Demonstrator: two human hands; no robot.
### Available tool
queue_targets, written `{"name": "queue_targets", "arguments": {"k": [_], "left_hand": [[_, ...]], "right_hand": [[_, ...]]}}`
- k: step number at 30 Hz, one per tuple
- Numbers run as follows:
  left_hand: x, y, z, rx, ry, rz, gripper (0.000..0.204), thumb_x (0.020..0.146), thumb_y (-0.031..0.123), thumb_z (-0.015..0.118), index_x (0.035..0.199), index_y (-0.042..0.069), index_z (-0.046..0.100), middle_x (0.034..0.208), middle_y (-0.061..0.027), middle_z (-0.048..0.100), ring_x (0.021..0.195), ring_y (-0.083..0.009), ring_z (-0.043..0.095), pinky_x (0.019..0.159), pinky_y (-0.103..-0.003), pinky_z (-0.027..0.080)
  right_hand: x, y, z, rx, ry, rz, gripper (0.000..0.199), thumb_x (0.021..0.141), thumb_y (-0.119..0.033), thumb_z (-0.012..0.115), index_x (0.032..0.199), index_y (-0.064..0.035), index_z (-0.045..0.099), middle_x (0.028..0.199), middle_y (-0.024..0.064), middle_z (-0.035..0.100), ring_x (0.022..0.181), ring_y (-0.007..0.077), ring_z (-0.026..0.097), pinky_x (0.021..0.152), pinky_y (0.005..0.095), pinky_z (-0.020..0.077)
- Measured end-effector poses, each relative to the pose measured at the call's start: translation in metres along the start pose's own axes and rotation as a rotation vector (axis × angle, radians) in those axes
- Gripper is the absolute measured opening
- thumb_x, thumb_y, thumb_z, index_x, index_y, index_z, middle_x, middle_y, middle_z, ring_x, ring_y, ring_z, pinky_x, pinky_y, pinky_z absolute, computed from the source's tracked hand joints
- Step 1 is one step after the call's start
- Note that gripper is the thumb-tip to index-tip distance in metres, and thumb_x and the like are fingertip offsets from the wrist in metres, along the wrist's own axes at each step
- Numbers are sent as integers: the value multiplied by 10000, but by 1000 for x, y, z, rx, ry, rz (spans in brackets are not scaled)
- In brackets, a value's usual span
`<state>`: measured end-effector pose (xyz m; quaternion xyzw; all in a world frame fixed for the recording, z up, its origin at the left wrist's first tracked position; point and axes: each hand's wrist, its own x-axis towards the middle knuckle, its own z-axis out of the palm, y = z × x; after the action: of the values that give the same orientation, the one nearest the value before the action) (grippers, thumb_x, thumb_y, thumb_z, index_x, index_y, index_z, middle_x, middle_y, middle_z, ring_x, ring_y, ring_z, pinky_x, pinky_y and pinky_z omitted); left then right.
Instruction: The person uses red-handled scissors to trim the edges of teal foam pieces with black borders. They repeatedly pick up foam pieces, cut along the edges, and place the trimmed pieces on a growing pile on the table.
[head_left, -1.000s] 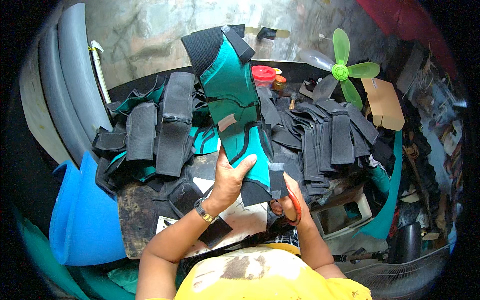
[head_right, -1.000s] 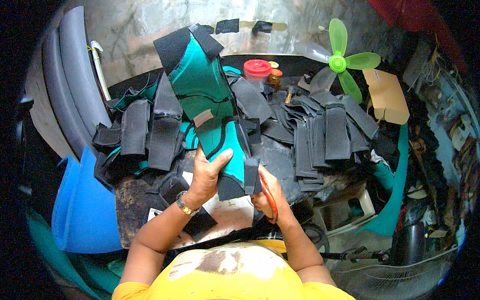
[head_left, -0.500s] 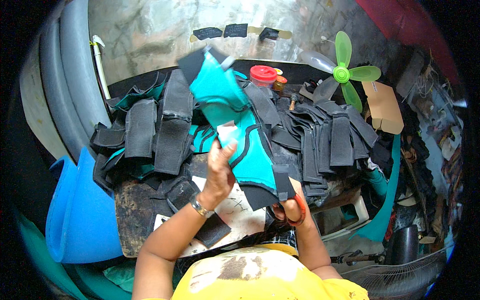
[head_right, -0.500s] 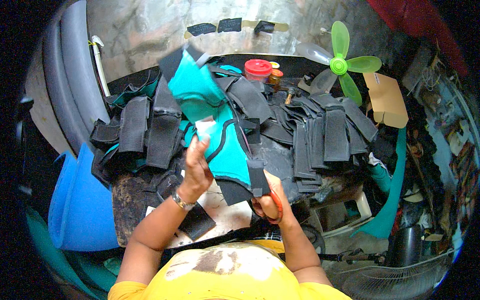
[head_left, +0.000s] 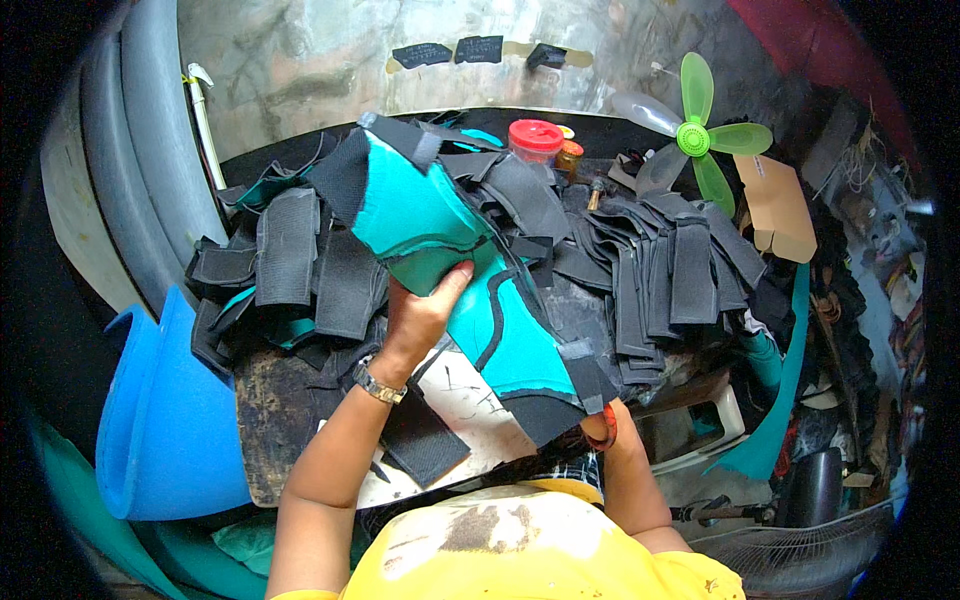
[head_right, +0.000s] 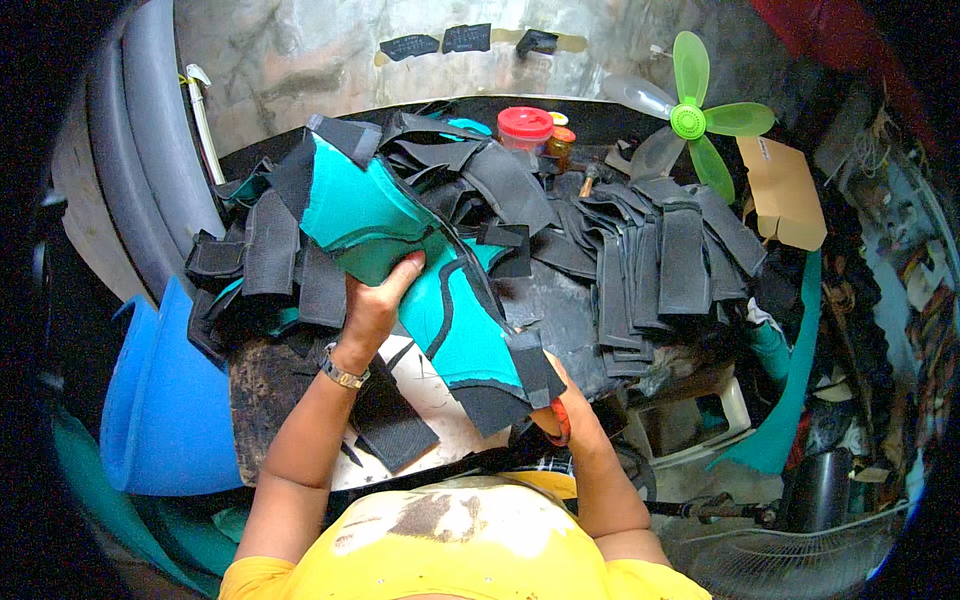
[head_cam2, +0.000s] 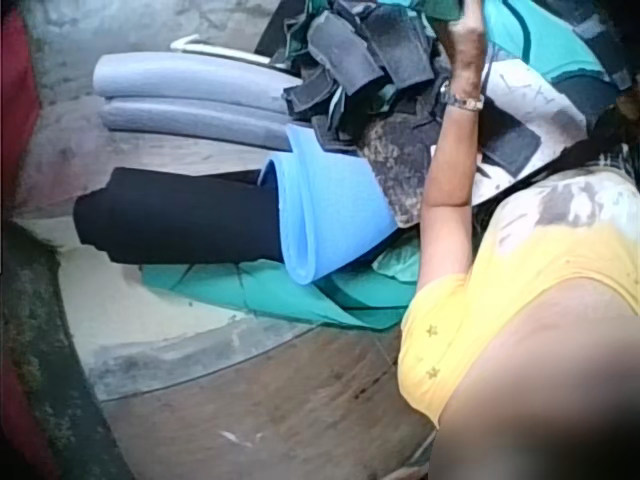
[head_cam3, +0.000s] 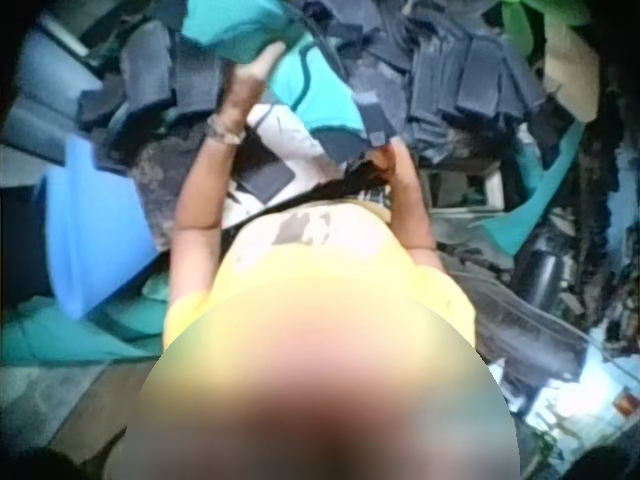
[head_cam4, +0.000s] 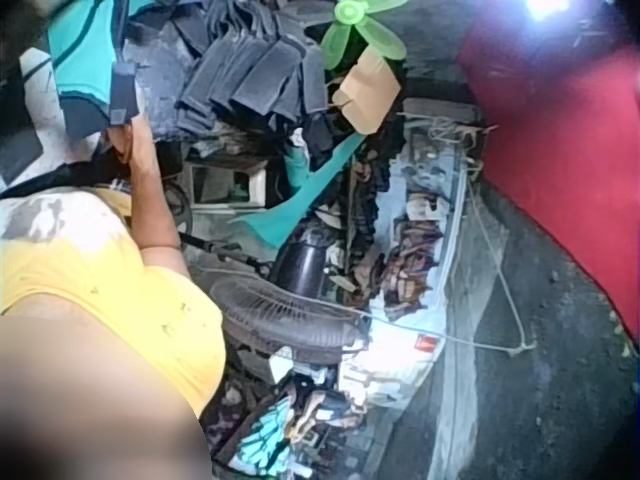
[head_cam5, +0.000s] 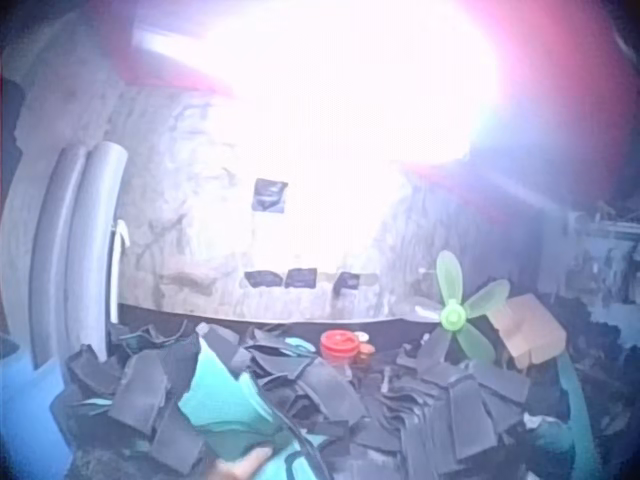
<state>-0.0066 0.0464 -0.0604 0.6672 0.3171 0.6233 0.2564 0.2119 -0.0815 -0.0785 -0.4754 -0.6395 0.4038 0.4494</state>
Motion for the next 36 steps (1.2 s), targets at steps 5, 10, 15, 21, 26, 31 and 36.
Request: {"name": "queue_targets", "arguments": {"k": [5, 10, 15, 21, 26, 31, 36], "left_hand": [[-1, 15, 2, -58, -71, -15, 173, 805, 110, 711, 940, 5, 683, 913, -100, 697, 814, -214, 653, 756, -336, 492], [0, 20, 2, -86, -85, -96, 184, 798, 110, 713, 940, -1, 676, 920, -102, 696, 817, -216, 651, 766, -333, 491], [1, 22, 0, -68, -103, -119, 199, 791, 126, 717, 938, -1, 674, 926, -110, 694, 823, -227, 650, 777, -337, 490], [-1, 22, 2, 84, -101, 61, 167, 800, 121, 697, 916, 2, 680, 902, -116, 690, 804, -260, 651, 758, -356, 492], [-5, 18, 5, 266, -151, 251, 83, 810, 89, 678, 870, 33, 693, 868, -119, 673, 782, -290, 638, 735, -384, 489], [-6, 17, 4, 114, -146, 99, 110, 811, 102, 687, 866, 7, 675, 889, -141, 665, 780, -304, 632, 750, -386, 488], [-5, 17, 4, -149, -100, -198, 251, 786, 126, 717, 970, -33, 650, 959, -120, 684, 840, -213, 648, 770, -314, 501]], "right_hand": [[12, 24, -4, 62, -59, -105, 383, 881, -117, 541, 1246, -18, 478, 1094, 143, 604, 916, 242, 598, 849, 318, 468], [8, 22, -5, 104, -110, 40, 391, 967, -114, 479, 1344, -11, 451, 1230, 74, 581, 1051, 136, 555, 940, 270, 443], [5, 22, 4, 69, 56, -23, 280, 845, -131, 583, 1097, -9, 585, 1001, 149, 638, 857, 216, 620, 775, 309, 488], [18, 30, 6, 171, 84, 73, 330, 870, -154, 570, 1168, -15, 553, 1025, 111, 631, 898, 142, 575, 825, 294, 467], [16, 5, 6, 178, 35, 96, 315, 862, -142, 593, 1157, -34, 566, 1041, 48, 610, 976, 108, 533, 890, 268, 432], [18, -10, 11, 171, 60, 124, 303, 836, -101, 622, 1122, -6, 588, 1026, 44, 626, 970, 112, 553, 873, 263, 443], [14, -13, 10, 121, 48, 114, 312, 817, -98, 642, 1106, 8, 594, 987, 46, 643, 938, 101, 575, 846, 256, 458]]}}
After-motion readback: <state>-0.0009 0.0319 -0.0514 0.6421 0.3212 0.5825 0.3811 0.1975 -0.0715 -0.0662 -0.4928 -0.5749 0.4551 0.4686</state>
